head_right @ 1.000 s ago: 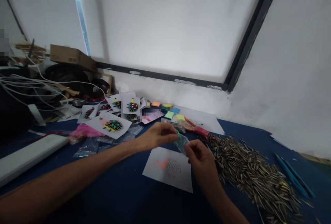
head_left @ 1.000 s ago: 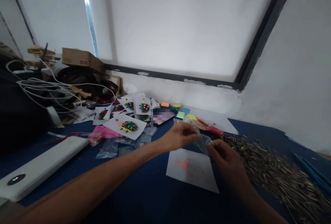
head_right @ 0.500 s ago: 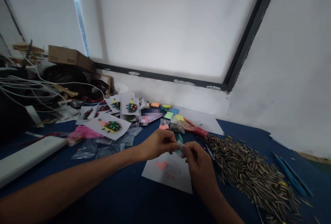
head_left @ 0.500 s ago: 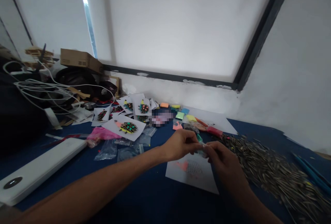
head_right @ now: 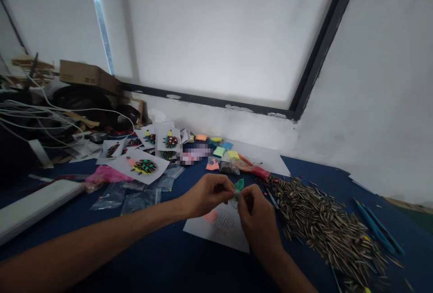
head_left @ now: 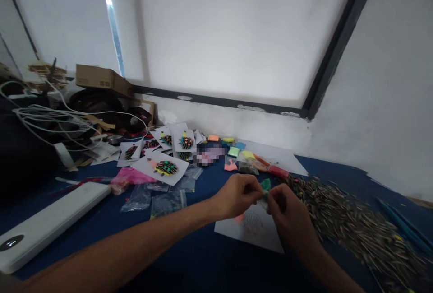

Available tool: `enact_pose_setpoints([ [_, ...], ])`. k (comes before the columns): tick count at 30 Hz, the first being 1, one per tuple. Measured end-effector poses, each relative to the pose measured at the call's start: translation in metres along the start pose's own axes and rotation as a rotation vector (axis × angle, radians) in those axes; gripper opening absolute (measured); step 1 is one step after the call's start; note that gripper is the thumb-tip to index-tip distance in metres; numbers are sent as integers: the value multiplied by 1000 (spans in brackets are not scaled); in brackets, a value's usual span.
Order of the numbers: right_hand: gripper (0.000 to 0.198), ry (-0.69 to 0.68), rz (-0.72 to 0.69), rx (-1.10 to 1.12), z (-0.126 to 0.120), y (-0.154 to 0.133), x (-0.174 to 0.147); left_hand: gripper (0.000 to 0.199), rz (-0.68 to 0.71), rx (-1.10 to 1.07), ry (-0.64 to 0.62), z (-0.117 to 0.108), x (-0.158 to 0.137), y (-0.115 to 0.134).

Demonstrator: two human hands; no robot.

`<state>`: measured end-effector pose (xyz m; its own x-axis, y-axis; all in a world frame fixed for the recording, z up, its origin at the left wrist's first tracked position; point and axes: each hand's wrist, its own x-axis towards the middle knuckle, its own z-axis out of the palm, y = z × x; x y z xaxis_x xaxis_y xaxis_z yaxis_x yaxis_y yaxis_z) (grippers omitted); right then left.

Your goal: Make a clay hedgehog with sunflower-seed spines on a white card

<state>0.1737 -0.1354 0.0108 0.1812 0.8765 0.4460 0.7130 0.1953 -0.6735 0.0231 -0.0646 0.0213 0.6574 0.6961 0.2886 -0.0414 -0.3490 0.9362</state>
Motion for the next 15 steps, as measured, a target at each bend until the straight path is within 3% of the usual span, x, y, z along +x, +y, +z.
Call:
enact_pose_setpoints([
  [4, 7, 21, 18, -30, -2, 1, 3, 28, -175, -242, -26, 4, -2, 8],
  [8, 9, 11, 18, 1, -7, -4, 2, 30, -221, -494, -123, 5, -3, 15],
  [15, 11, 86, -103, -126, -10, -15, 1, 28, -187, -435, -197, -4, -1, 16],
])
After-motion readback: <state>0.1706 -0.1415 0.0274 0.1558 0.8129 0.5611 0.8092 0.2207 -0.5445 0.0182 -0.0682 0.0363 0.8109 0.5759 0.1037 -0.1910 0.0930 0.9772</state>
